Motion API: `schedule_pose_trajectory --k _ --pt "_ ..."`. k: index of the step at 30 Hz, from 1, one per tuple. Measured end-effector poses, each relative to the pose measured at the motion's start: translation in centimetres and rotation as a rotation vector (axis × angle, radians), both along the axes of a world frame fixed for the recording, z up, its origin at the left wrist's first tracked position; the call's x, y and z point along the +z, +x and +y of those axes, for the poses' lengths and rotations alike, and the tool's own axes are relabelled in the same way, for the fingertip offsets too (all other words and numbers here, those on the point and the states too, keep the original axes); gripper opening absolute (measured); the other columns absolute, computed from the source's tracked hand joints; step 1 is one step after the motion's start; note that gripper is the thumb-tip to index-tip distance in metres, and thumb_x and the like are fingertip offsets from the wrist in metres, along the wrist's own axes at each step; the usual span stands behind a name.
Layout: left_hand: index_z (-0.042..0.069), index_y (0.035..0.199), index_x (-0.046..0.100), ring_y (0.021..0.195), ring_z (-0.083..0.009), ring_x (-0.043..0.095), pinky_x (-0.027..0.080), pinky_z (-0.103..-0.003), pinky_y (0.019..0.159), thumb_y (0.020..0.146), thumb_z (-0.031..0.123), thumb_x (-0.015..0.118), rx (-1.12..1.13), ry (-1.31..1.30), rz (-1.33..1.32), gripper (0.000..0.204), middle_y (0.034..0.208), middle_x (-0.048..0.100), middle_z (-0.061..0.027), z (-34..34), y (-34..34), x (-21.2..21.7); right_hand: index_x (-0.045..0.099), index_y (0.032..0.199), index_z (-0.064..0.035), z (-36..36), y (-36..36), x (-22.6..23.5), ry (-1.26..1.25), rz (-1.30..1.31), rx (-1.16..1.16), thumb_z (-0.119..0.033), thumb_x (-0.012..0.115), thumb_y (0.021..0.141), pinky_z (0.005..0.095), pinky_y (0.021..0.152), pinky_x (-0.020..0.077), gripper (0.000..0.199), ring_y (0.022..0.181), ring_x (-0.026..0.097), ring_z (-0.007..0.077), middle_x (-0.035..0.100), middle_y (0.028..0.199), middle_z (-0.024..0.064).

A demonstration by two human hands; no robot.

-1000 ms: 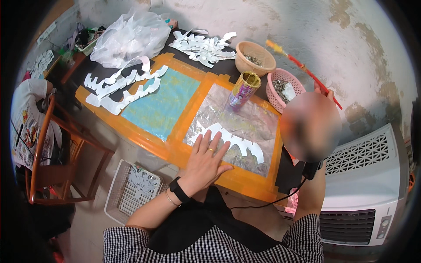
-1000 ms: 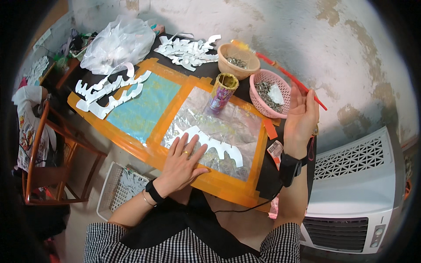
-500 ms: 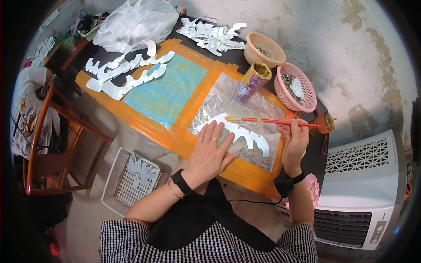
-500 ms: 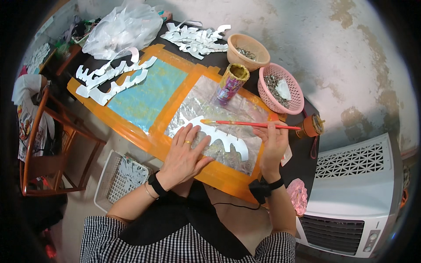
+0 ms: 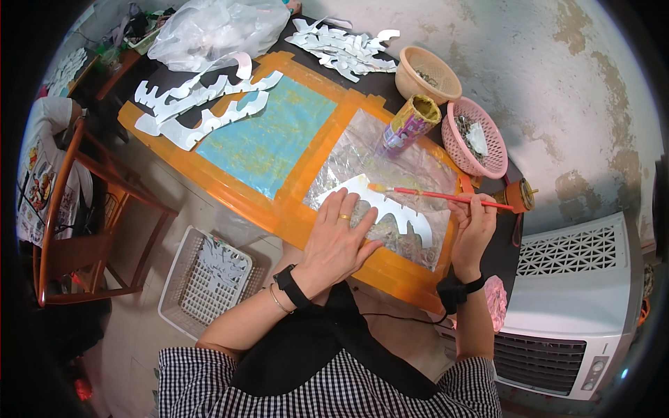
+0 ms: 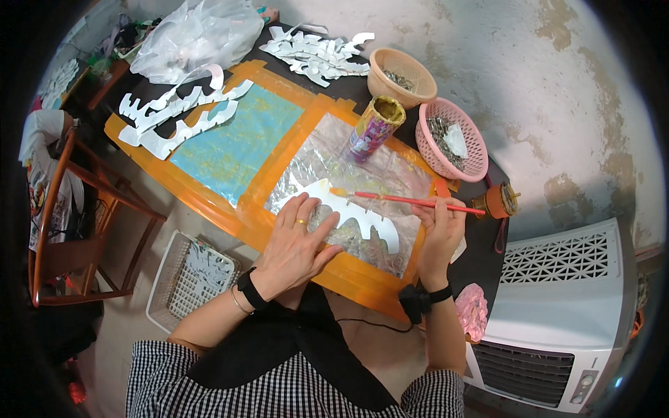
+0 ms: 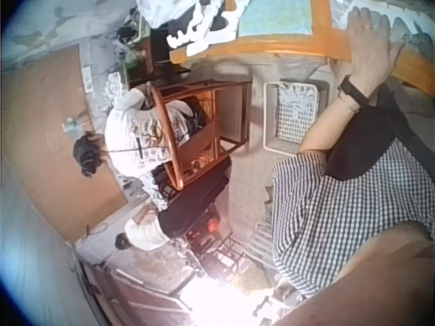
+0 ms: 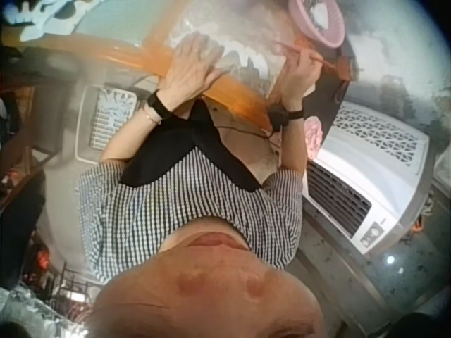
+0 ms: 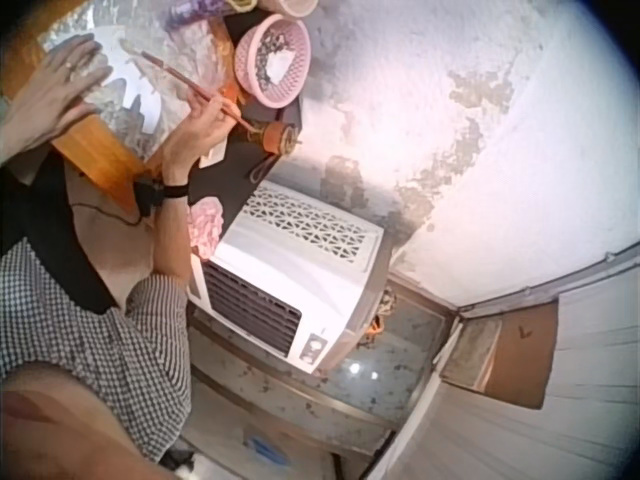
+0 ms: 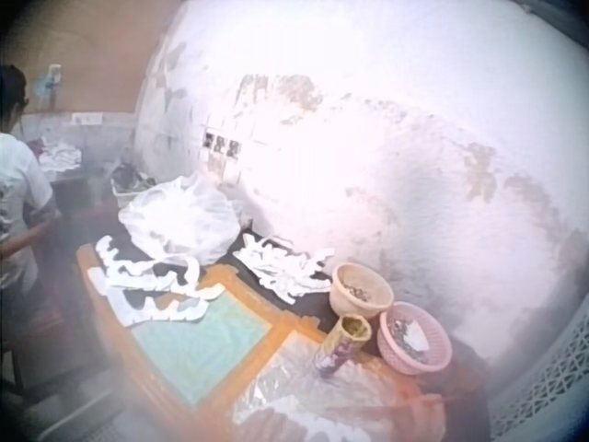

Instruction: Applying adhesive to white shoe components using a brush.

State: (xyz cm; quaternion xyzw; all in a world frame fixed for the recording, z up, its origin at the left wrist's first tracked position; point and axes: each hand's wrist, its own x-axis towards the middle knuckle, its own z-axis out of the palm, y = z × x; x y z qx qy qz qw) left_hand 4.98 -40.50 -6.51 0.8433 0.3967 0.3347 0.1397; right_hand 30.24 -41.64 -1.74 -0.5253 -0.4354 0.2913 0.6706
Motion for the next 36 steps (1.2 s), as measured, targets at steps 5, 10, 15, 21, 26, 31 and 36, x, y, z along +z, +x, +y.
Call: schedule_pose_trajectory --k 5,10,15,21,26,31,36 --pt "0.006 0.122 0.059 0.126 -0.0438 0.040 0.032 -0.051 0.108 0.085 0.036 0.066 -0.007 0.005 -0.012 0.048 0.125 0.048 -0.0245 0.0 0.2 -0.1 0.045 0.107 -0.0004 1.0 -1.1 -0.2 0.018 0.103 -0.051 -0.011 0.048 0.100 0.0340 0.080 0.0576 0.012 0.084 0.066 0.0209 0.059 0.095 0.0119" --pt "0.005 0.121 0.059 0.125 -0.0438 0.040 0.032 -0.051 0.108 0.085 0.036 0.067 -0.004 0.009 -0.010 0.048 0.124 0.048 -0.0246 0.1 0.2 -0.1 0.045 0.107 -0.0003 0.5 -0.1 -1.6 -0.038 0.095 -0.016 -0.011 0.047 0.101 0.0334 0.079 0.0574 0.012 0.083 0.066 0.0209 0.060 0.094 0.0122" --pt "0.005 0.122 0.059 0.125 -0.0439 0.040 0.032 -0.051 0.108 0.086 0.036 0.066 -0.005 0.012 0.000 0.048 0.124 0.049 -0.0247 0.0 0.0 -0.2 0.046 0.106 -0.0004 0.0 1.0 -0.9 -0.026 0.096 -0.045 -0.012 0.047 0.101 0.0332 0.079 0.0568 0.012 0.084 0.066 0.0210 0.060 0.096 0.0126" --pt "0.005 0.122 0.059 0.125 -0.0436 0.040 0.032 -0.051 0.108 0.086 0.035 0.066 0.001 0.015 0.005 0.048 0.124 0.049 -0.0242 0.0 0.1 -0.1 0.046 0.106 -0.0004 2.0 -0.6 -0.9 0.024 0.148 -0.120 -0.012 0.047 0.101 0.0337 0.079 0.0567 0.012 0.085 0.066 0.0212 0.060 0.097 0.0126" --pt "0.005 0.122 0.059 0.125 -0.0434 0.040 0.032 -0.051 0.108 0.086 0.035 0.066 -0.003 0.022 -0.002 0.048 0.124 0.049 -0.0238 0.0 0.2 -0.5 0.045 0.107 0.0003 0.9 -0.6 -0.6 -0.014 0.122 -0.016 -0.011 0.046 0.101 0.0346 0.079 0.0575 0.013 0.085 0.065 0.0218 0.059 0.096 0.0124" --pt "0.005 0.121 0.059 0.125 -0.0436 0.040 0.033 -0.051 0.108 0.085 0.034 0.067 0.007 0.027 0.000 0.048 0.124 0.049 -0.0244 -0.1 0.2 -0.3 0.044 0.106 0.0007 0.3 -1.1 0.4 0.123 0.029 -0.070 -0.009 0.045 0.100 0.0350 0.077 0.0581 0.011 0.086 0.066 0.0233 0.058 0.097 0.0139" --pt "0.004 0.120 0.060 0.124 -0.0439 0.041 0.035 -0.051 0.106 0.083 0.032 0.069 0.006 0.006 -0.026 0.047 0.123 0.049 -0.0249 0.0 0.2 -0.6 0.044 0.104 0.0007 -0.8 -2.9 0.0 0.170 -0.212 -0.015 -0.002 0.043 0.098 0.0355 0.081 0.0570 0.007 0.090 0.065 0.0263 0.058 0.100 0.0180"
